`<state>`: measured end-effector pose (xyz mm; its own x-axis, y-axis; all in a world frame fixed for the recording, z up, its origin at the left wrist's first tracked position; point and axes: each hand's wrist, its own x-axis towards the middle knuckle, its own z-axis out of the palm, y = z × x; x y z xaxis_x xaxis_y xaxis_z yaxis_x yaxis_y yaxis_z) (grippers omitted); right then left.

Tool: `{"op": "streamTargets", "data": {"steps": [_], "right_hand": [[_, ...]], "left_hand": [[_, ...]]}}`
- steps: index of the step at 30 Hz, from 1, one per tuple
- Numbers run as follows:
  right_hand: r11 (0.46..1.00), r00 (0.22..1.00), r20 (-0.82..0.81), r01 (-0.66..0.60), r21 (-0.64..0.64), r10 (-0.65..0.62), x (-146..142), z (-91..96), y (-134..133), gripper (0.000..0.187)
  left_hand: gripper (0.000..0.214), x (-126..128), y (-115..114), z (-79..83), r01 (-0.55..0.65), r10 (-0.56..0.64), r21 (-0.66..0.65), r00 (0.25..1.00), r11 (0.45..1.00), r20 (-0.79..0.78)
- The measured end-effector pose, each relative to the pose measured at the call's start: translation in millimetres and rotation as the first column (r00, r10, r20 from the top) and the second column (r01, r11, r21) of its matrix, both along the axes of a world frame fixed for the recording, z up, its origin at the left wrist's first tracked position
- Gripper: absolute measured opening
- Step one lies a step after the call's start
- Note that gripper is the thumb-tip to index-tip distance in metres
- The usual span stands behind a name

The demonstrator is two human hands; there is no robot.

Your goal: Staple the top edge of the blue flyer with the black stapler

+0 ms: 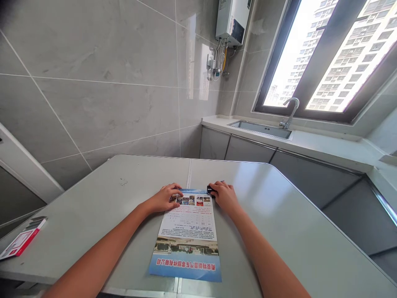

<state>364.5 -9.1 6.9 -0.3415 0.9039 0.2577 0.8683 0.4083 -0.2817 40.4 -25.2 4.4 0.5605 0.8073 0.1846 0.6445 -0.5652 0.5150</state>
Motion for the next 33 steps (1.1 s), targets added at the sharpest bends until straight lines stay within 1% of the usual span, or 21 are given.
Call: {"op": "streamTargets", "data": {"steps": [3, 7, 12, 16, 23, 27, 33], "right_hand": [[1.000, 1.000, -0.012, 0.006, 0.001, -0.006, -0.3, -0.7, -0.2, 0.034], [1.000, 0.997, -0.073, -0.026, -0.011, 0.025, 2.9, -2.0, 0.8, 0.034], [1.000, 0.994, -0.111, -0.022, -0.014, 0.021, 4.3, -4.4, 2.0, 0.034], [1.000, 0.998, -0.062, -0.015, -0.005, 0.015, 2.8, -4.7, 0.9, 0.032], [0.999, 1.000, 0.019, 0.022, -0.030, -0.022, -1.7, -1.0, -0.2, 0.033], [0.999, 0.991, 0.130, 0.040, -0.012, -0.038, -7.4, 0.3, -2.0, 0.031], [0.998, 0.961, 0.270, 0.063, 0.025, -0.067, -22.7, 2.3, -7.7, 0.026]], "left_hand": [[0.031, 0.0, 0.0, 0.2, 0.000, 0.000, -0.008, 1.000, 1.000, 0.006], [0.030, 0.1, 0.6, -0.1, 0.005, -0.005, -0.011, 1.000, 1.000, 0.011], [0.031, -0.3, 0.4, -0.1, 0.001, -0.001, -0.012, 1.000, 1.000, -0.014], [0.031, -0.3, -0.1, 0.4, 0.004, -0.004, -0.013, 1.000, 1.000, -0.020], [0.032, 1.2, -2.2, 3.7, -0.008, 0.008, -0.016, 0.999, 1.000, -0.041], [0.032, 1.8, -2.0, 3.7, -0.002, 0.001, -0.021, 0.999, 1.000, -0.044], [0.031, 0.3, 2.0, -1.8, 0.002, -0.002, -0.005, 0.999, 1.000, -0.045]]}}
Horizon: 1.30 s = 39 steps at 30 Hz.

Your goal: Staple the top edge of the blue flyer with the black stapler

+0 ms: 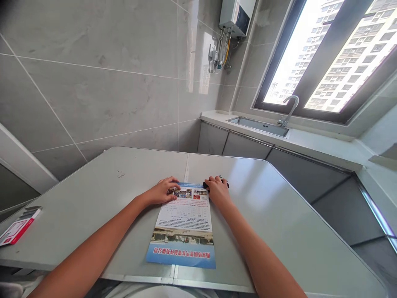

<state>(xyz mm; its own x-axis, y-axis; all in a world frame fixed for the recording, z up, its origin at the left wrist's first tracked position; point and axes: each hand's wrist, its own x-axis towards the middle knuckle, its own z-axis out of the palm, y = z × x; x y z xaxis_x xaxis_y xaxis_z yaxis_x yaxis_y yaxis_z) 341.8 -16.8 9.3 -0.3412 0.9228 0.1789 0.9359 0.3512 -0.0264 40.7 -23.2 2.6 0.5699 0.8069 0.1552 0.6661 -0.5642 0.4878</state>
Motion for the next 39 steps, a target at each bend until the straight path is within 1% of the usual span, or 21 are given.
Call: {"op": "streamTargets", "data": {"steps": [3, 6, 8, 9, 11, 12, 14, 16, 18, 20, 23, 25, 28, 30, 33, 36, 39], "right_hand": [[1.000, 1.000, -0.014, -0.002, 0.008, 0.002, 2.4, 2.1, -0.4, 0.028], [0.999, 0.993, -0.115, -0.039, -0.015, 0.037, 18.9, 4.1, 2.3, 0.036], [0.997, 0.983, -0.184, -0.032, -0.064, 0.020, 33.1, 3.7, 5.4, 0.042], [0.995, 0.978, -0.208, 0.003, -0.097, -0.023, 39.5, 2.9, 7.0, 0.041], [0.978, 0.961, -0.222, 0.134, -0.160, -0.168, 49.4, 0.9, 9.7, 0.031], [0.960, 0.944, -0.213, 0.215, -0.179, -0.251, 52.7, 0.1, 10.5, 0.025], [0.917, 0.901, -0.190, 0.360, -0.174, -0.390, 56.4, 0.2, 10.7, 0.018], [0.893, 0.873, -0.191, 0.430, -0.133, -0.449, 56.7, 3.0, 8.8, 0.015], [0.897, 0.868, -0.231, 0.436, -0.072, -0.440, 52.9, 7.9, 5.2, 0.012], [0.920, 0.876, -0.301, 0.392, -0.007, -0.376, 43.3, 13.5, -0.2, 0.011], [0.971, 0.882, -0.427, 0.237, 0.032, -0.201, 17.4, 18.9, -12.6, 0.009], [0.996, 0.871, -0.485, 0.089, 0.001, -0.077, -3.9, 18.6, -23.5, 0.009], [0.992, 0.861, -0.509, -0.084, -0.097, 0.023, -31.3, 13.9, -39.7, 0.012], [0.979, 0.863, -0.502, -0.145, -0.146, 0.053, -41.6, 11.0, -47.0, 0.016], [0.967, 0.870, -0.487, -0.180, -0.179, 0.072, -44.1, 10.6, -49.6, 0.019], [0.955, 0.869, -0.488, -0.209, -0.212, 0.082, -37.1, 14.3, -44.5, 0.018], [0.935, 0.879, -0.473, -0.219, -0.279, 0.065, -25.0, 18.9, -36.9, 0.020]], "left_hand": [[0.031, -0.5, 0.4, -0.3, -0.001, 0.001, 0.001, 1.000, 1.000, -0.009], [0.030, -1.1, -0.5, 0.2, -0.007, 0.007, 0.002, 1.000, 1.000, -0.016], [0.031, -2.0, -0.6, -0.2, -0.006, 0.007, 0.010, 1.000, 1.000, -0.023], [0.031, -2.6, -0.3, -0.5, -0.007, 0.008, 0.017, 1.000, 1.000, -0.028], [0.031, -4.3, 0.9, -1.2, -0.009, 0.011, 0.028, 0.999, 1.000, -0.039], [0.030, -5.1, 1.6, -1.3, -0.012, 0.013, 0.031, 0.999, 0.999, -0.046], [0.030, -6.7, 2.7, -0.7, -0.013, 0.015, 0.027, 0.998, 1.000, -0.056], [0.030, -7.6, 3.0, 0.5, -0.012, 0.014, 0.025, 0.998, 1.000, -0.058], [0.029, -7.9, 2.7, 1.0, -0.014, 0.016, 0.030, 0.998, 0.999, -0.056], [0.029, -7.8, 2.5, 0.3, -0.019, 0.021, 0.040, 0.998, 0.999, -0.054], [0.032, -7.6, 3.4, -2.4, -0.026, 0.029, 0.054, 0.998, 0.998, -0.048], [0.034, -7.3, 5.1, -3.8, -0.041, 0.044, 0.062, 0.999, 0.997, -0.033], [0.024, -7.0, 9.1, -4.3, -0.122, 0.120, 0.084, 0.992, 0.989, 0.023], [0.024, -7.2, 12.2, -4.7, -0.206, 0.200, 0.107, 0.977, 0.973, 0.068], [0.029, -8.0, 15.8, -7.1, -0.300, 0.290, 0.144, 0.953, 0.943, 0.086], [0.030, -8.6, 16.9, -10.6, -0.332, 0.327, 0.162, 0.943, 0.929, 0.060], [0.031, -8.3, 16.7, -13.1, -0.342, 0.339, 0.158, 0.940, 0.926, 0.046]]}}
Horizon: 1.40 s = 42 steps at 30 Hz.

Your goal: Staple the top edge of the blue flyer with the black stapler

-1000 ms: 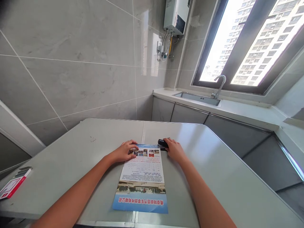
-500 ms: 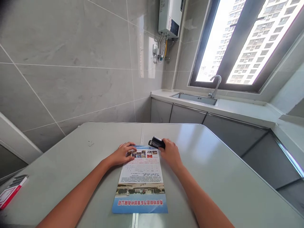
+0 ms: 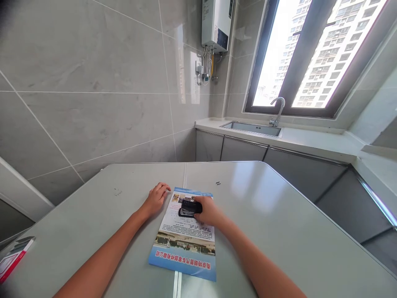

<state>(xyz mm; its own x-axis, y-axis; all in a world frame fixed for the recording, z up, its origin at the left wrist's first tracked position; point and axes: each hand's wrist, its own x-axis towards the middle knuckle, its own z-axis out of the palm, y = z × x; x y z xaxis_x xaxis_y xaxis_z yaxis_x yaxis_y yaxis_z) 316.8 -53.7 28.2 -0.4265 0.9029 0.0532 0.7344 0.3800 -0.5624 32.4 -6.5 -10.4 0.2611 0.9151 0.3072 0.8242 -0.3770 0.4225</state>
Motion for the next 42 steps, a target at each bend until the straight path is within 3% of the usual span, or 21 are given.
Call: {"op": "streamTargets", "data": {"steps": [6, 12, 18, 23, 25, 27, 30, 32, 34, 37, 42], "right_hand": [[0.980, 0.993, 0.009, -0.116, -0.162, 0.119, 43.8, 6.7, 16.8, 0.040], [0.959, 0.989, 0.074, -0.103, -0.263, 0.127, 97.4, 10.3, 32.2, 0.062], [0.951, 0.998, 0.043, -0.038, -0.307, 0.054, 125.2, 12.4, 35.3, 0.058], [0.935, 0.972, -0.207, -0.172, -0.311, 0.110, 133.1, 9.4, 40.6, 0.051], [0.971, 0.952, -0.307, -0.060, -0.231, -0.014, 133.8, 0.0, 49.2, 0.051], [0.978, 0.917, -0.343, 0.170, -0.121, -0.202, 135.7, -13.4, 60.8, 0.055], [0.875, 0.849, -0.265, 0.482, 0.040, -0.456, 144.4, -34.7, 77.6, 0.057], [0.787, 0.791, -0.208, 0.605, 0.120, -0.576, 153.4, -46.0, 85.1, 0.055], [0.725, 0.740, -0.188, 0.672, 0.152, -0.646, 161.9, -53.7, 89.1, 0.052], [0.680, 0.698, -0.178, 0.716, 0.156, -0.694, 168.1, -60.2, 91.7, 0.049], [0.697, 0.713, -0.156, 0.701, 0.151, -0.683, 164.3, -65.0, 95.6, 0.044]], "left_hand": [[0.037, -0.2, 0.3, 0.8, 0.029, -0.028, -0.040, 0.999, 0.999, 0.024], [0.038, -2.2, 0.4, -1.1, 0.045, -0.042, -0.071, 0.998, 0.996, 0.038], [0.039, -4.0, 0.0, -2.7, 0.042, -0.039, -0.080, 0.999, 0.996, 0.029], [0.039, -5.8, 1.3, -2.2, 0.014, -0.013, -0.075, 1.000, 0.997, 0.023], [0.039, -6.4, 1.5, -1.8, 0.010, -0.008, -0.074, 1.000, 0.997, 0.025], [0.040, -6.8, 1.6, -1.7, 0.012, -0.011, -0.075, 1.000, 0.997, 0.023], [0.041, -7.1, 1.4, -1.9, 0.017, -0.016, -0.076, 1.000, 0.997, 0.016], [0.042, -7.1, 0.9, -2.0, 0.018, -0.017, -0.077, 1.000, 0.997, 0.015], [0.043, -6.8, -0.1, -1.7, 0.021, -0.020, -0.079, 1.000, 0.997, 0.016], [0.044, -5.9, -1.8, -0.7, 0.022, -0.021, -0.081, 1.000, 0.996, 0.013], [0.043, -4.5, -2.0, 0.1, 0.021, -0.022, -0.085, 1.000, 0.996, -0.003]]}}
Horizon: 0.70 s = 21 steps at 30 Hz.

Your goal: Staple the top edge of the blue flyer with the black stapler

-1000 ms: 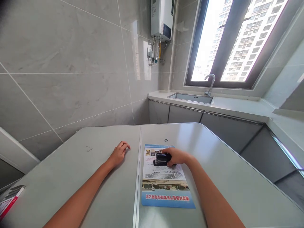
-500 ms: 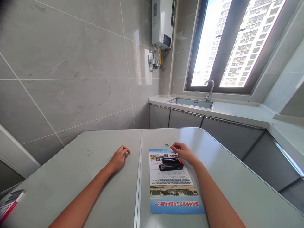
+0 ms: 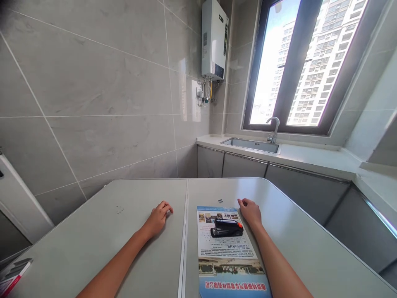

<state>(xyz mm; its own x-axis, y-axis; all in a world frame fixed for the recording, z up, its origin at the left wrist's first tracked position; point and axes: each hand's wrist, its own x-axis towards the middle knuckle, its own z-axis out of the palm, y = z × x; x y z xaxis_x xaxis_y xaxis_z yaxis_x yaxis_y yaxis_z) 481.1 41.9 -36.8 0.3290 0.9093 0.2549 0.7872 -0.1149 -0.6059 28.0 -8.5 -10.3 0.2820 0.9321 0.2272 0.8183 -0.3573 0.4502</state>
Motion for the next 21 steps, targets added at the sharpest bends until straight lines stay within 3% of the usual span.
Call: {"op": "streamTargets", "data": {"steps": [21], "right_hand": [[0.998, 0.998, 0.054, -0.019, -0.058, 0.023, -0.3, -5.5, 4.9, 0.042]], "left_hand": [[0.043, 3.0, 0.5, -2.9, -0.001, 0.001, -0.004, 0.999, 1.000, -0.035]]}}
